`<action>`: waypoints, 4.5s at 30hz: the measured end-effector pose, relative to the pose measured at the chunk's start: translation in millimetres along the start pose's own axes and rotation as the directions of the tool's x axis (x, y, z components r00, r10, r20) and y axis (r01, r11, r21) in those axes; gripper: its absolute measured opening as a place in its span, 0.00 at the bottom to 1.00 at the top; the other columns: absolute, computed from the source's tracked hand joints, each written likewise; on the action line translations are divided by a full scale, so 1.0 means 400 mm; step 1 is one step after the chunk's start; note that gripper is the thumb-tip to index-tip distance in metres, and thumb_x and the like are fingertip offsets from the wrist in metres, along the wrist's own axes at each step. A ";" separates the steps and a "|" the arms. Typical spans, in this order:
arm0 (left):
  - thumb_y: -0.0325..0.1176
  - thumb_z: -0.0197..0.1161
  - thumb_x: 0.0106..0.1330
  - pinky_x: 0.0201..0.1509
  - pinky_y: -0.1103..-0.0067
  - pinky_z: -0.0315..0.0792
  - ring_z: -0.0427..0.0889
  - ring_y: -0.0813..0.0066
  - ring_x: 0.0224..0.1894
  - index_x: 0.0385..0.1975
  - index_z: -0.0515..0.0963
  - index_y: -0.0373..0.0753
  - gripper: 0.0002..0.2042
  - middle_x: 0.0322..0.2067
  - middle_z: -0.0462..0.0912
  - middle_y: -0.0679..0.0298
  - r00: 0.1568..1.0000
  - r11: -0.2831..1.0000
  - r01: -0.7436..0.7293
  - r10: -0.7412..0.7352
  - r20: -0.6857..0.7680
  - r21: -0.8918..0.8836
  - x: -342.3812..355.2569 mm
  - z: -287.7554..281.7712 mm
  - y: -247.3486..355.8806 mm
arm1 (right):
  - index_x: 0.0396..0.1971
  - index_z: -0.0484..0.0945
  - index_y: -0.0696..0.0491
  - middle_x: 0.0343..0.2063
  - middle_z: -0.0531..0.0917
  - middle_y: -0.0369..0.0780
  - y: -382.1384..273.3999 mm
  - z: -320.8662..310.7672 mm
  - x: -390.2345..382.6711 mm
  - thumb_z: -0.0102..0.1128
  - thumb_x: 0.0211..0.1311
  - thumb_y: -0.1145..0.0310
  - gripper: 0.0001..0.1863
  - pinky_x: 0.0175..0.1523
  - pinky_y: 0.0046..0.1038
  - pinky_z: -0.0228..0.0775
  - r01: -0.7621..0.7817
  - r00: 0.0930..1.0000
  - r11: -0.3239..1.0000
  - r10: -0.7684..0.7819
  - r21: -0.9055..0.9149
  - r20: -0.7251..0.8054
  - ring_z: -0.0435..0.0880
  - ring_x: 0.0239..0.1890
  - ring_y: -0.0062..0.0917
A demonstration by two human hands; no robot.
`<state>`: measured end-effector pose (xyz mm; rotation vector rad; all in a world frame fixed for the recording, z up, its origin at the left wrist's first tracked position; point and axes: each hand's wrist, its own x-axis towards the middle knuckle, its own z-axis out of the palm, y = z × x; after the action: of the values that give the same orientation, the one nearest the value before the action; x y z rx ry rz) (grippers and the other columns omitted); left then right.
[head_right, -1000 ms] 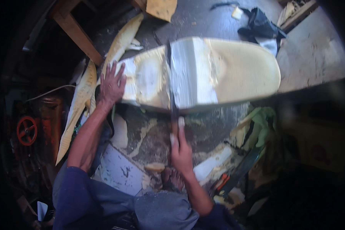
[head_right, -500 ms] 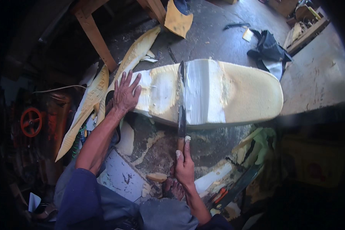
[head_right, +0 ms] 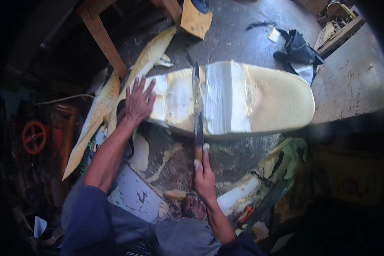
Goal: The person carves a large piece of light-colored wood using a knife and a flat metal tool. They repeatedly scrape and shave the surface, remove wood shavings, and reposition the wood to work on different sections.
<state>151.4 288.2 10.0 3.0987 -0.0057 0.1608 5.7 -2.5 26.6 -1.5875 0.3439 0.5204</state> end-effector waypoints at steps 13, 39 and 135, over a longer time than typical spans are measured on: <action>0.48 0.47 0.81 0.75 0.64 0.60 0.72 0.50 0.70 0.68 0.73 0.36 0.26 0.64 0.78 0.49 0.965 0.693 0.201 -0.261 0.019 -0.692 0.092 0.003 -0.049 | 0.68 0.73 0.56 0.49 0.87 0.52 0.207 -0.181 -0.381 0.61 0.65 0.74 0.29 0.53 0.34 0.82 0.463 0.862 0.875 -0.407 -0.140 0.303 0.90 0.46 0.40; 0.57 0.68 0.64 0.57 0.64 0.78 0.87 0.49 0.52 0.58 0.83 0.43 0.29 0.47 0.88 0.49 0.769 0.933 0.069 0.175 0.614 -0.353 -0.170 -0.206 0.263 | 0.75 0.64 0.52 0.32 0.86 0.55 0.059 -0.166 -0.284 0.55 0.71 0.74 0.32 0.38 0.34 0.81 0.292 0.931 0.932 -0.328 -0.216 -0.159 0.90 0.30 0.38; 0.57 0.41 0.79 0.79 0.40 0.38 0.48 0.49 0.81 0.79 0.56 0.50 0.33 0.80 0.51 0.52 1.000 0.996 -0.026 0.026 0.010 0.082 0.009 0.048 0.090 | 0.80 0.53 0.48 0.28 0.85 0.44 0.111 -0.040 -0.138 0.50 0.78 0.66 0.34 0.31 0.29 0.75 0.171 0.985 0.981 -0.172 -0.089 -0.005 0.80 0.20 0.23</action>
<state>156.6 251.3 -7.4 3.1822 -0.0407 0.1526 -61.9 -27.0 18.0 -1.6892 0.1926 0.3973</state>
